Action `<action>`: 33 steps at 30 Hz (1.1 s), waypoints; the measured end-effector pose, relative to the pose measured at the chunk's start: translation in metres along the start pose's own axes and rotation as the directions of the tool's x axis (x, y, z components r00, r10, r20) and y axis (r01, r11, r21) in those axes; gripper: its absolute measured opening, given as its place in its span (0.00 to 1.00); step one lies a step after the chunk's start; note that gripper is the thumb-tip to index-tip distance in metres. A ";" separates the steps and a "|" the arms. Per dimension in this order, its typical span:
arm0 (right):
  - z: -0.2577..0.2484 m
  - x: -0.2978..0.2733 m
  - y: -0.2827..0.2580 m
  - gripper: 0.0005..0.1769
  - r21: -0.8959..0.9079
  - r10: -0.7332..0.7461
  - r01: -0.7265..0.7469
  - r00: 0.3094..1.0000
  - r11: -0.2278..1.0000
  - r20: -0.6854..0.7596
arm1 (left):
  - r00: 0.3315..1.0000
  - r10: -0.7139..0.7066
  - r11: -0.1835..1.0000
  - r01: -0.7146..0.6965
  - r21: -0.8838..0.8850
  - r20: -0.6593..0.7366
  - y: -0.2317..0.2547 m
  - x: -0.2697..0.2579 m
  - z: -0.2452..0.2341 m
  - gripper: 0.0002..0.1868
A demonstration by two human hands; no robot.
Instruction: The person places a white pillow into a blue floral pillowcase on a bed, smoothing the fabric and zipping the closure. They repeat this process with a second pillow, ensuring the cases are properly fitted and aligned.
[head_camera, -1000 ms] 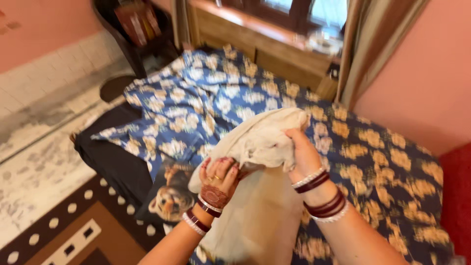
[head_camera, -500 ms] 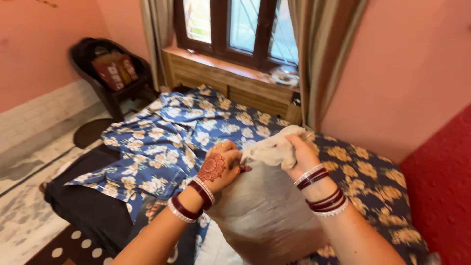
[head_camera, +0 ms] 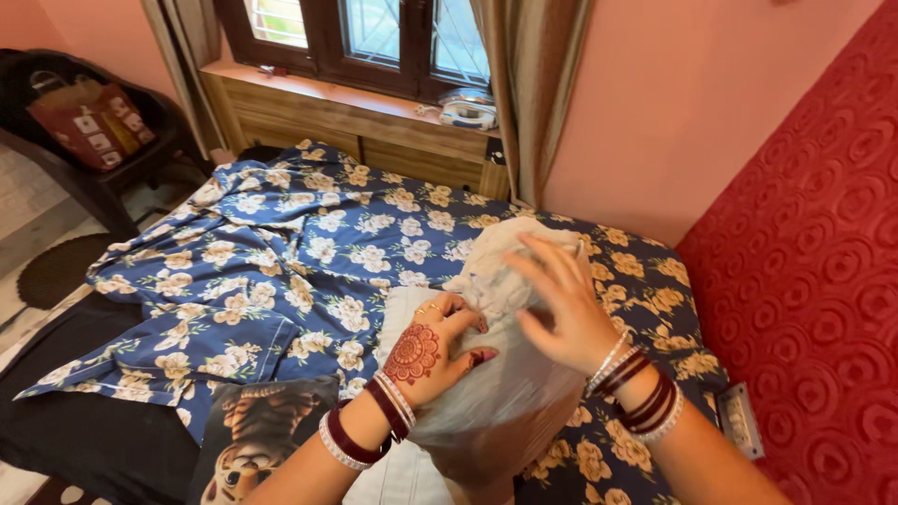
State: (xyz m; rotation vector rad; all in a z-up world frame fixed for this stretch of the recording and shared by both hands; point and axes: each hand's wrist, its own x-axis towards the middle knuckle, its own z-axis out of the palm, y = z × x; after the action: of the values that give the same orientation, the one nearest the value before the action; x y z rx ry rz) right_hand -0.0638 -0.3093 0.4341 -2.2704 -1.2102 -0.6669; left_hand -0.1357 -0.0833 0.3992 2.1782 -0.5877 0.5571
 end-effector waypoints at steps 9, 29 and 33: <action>-0.016 -0.010 0.016 0.55 -0.209 0.023 0.085 0.883 0.974 0.469 | 0.985 -0.007 0.892 0.085 -0.444 0.173 -0.026 -0.013 0.016 0.13; -0.005 0.077 -0.008 0.19 -0.226 -0.394 0.389 0.919 0.893 0.026 | 0.807 -0.490 0.852 0.524 -0.016 0.330 -0.157 0.096 -0.026 0.21; 0.033 0.067 -0.015 0.22 -0.142 -0.319 0.319 0.947 0.937 0.024 | 0.838 -0.309 0.933 0.358 -0.024 0.450 -0.208 0.077 -0.006 0.23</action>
State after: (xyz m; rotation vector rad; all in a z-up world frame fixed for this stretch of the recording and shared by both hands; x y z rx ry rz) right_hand -0.0368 -0.2400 0.4526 -2.2059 -1.5982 -0.8987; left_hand 0.0434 0.0242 0.3247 2.2425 -0.4365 -0.1638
